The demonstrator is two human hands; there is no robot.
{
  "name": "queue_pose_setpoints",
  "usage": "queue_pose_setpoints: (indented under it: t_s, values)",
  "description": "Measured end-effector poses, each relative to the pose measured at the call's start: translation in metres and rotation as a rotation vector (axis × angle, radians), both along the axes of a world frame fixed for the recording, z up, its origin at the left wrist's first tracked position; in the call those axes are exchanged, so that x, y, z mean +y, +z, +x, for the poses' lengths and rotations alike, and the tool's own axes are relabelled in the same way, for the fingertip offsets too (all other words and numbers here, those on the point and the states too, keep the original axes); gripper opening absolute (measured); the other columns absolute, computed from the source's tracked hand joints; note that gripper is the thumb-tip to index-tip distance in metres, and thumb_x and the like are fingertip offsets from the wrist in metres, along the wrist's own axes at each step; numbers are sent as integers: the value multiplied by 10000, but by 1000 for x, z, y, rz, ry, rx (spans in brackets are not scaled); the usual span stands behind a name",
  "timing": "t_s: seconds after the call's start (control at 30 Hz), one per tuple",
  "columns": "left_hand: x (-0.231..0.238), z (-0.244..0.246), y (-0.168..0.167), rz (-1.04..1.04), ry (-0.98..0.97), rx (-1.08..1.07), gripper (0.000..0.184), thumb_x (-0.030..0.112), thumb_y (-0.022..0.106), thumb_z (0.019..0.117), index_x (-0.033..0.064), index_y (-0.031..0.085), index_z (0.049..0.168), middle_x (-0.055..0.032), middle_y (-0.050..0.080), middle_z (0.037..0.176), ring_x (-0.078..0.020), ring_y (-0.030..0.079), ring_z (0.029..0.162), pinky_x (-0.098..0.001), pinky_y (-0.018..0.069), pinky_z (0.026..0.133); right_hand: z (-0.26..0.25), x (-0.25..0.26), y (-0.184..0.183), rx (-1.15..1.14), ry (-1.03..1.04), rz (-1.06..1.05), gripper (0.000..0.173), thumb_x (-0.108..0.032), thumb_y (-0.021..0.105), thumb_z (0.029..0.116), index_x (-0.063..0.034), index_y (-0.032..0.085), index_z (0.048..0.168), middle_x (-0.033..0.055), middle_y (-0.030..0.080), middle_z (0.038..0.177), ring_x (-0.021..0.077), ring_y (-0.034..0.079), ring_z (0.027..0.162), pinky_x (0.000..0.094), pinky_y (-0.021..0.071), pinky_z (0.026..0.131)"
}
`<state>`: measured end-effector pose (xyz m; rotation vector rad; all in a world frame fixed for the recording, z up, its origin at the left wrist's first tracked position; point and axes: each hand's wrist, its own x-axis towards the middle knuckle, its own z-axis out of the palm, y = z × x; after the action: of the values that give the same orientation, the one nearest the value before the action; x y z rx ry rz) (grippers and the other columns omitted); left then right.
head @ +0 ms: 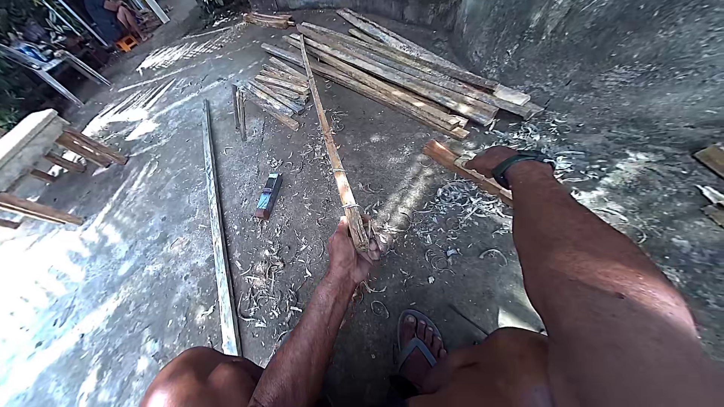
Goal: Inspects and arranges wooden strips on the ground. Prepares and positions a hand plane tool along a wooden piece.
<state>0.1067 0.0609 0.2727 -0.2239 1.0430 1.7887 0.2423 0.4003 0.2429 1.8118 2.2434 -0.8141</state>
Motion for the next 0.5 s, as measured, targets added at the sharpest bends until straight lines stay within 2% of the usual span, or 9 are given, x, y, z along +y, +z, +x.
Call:
queue_pose_setpoints:
  t_s: [0.13,0.5]
  values:
    - [-2,-3,4,13,13,-3,632,469,124,1116,38,581,1054,-52,566,634,-138,526,427,-261,452,375,1,-6,5,36,15,-13,479,-319,588,1053,137,647,1186,368,607,1262,494,568,1239,657,397,1055]
    - [0,-1,3,-43,-11,39,637,472,128,1122,23,576,1060,-70,569,641,-146,528,424,-266,453,366,6,7,-7,47,-10,10,469,-330,620,1031,103,667,1206,350,615,1286,485,573,1258,653,411,1062]
